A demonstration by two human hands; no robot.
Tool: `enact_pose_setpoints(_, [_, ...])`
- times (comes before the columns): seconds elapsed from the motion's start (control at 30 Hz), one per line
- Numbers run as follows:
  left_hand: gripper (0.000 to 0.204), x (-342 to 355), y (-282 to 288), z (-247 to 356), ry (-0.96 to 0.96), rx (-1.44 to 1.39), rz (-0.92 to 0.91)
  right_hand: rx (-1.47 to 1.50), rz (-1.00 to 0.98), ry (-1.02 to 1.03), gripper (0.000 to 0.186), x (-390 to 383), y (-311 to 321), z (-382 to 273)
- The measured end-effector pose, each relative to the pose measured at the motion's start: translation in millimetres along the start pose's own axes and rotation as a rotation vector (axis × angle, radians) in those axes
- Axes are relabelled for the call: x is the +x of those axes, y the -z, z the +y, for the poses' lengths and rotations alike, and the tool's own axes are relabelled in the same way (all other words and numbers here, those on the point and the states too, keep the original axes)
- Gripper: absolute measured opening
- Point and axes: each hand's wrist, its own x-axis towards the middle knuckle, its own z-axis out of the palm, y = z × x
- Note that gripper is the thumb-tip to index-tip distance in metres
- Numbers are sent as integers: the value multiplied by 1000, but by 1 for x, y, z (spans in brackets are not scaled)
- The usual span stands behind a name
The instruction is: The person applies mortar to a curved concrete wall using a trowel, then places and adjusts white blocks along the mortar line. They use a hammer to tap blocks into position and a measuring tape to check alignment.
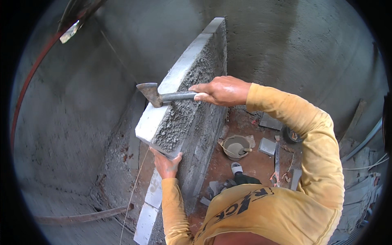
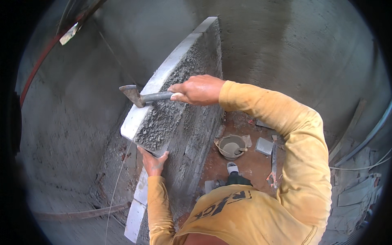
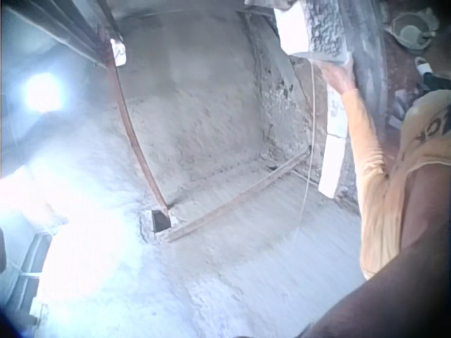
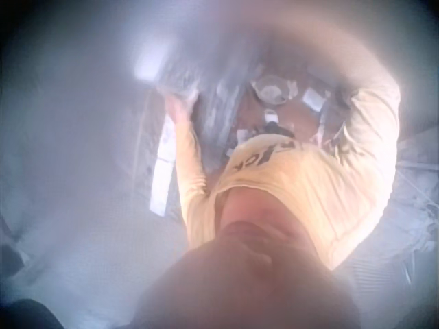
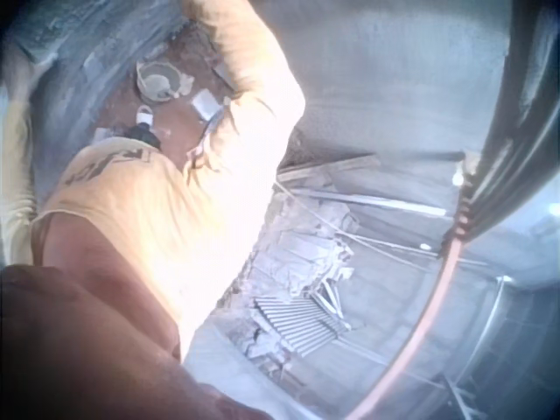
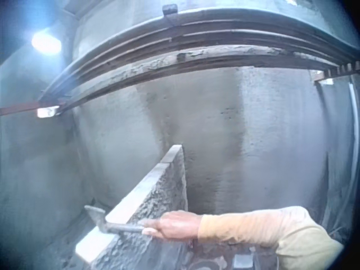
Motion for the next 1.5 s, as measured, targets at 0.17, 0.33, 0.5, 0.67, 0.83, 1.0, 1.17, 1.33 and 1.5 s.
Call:
enact_pose_setpoints(0.17, [123,4,-1,4,24,-10,-10,17,78,-27,45,-1,8,-2])
enact_pose_setpoints(0.33, [123,5,-6,-1,-15,-41,10,1,91,-23,44,3,8,6])
enact_pose_setpoints(0.5, [121,5,-8,-9,-66,-2,60,9,58,-15,46,9,0,11])
enact_pose_setpoints(0.67, [119,5,-1,-5,-78,-69,47,-72,94,7,48,9,1,4])
enact_pose_setpoints(0.83, [118,2,3,1,-57,-15,44,88,247,41,44,8,2,-6])
enact_pose_setpoints(1.0, [121,4,4,3,-38,21,11,-12,105,50,45,10,-4,-9])
enact_pose_setpoints(1.17, [106,-22,9,25,5,65,147,49,313,212,41,-1,-19,-15])
enact_pose_setpoints(1.33, [72,-133,-28,20,-302,-131,267,328,416,2,30,-63,-70,5])
enact_pose_setpoints(1.5, [60,-313,-105,-90,502,-296,-334,578,286,-145,23,-167,-175,65])
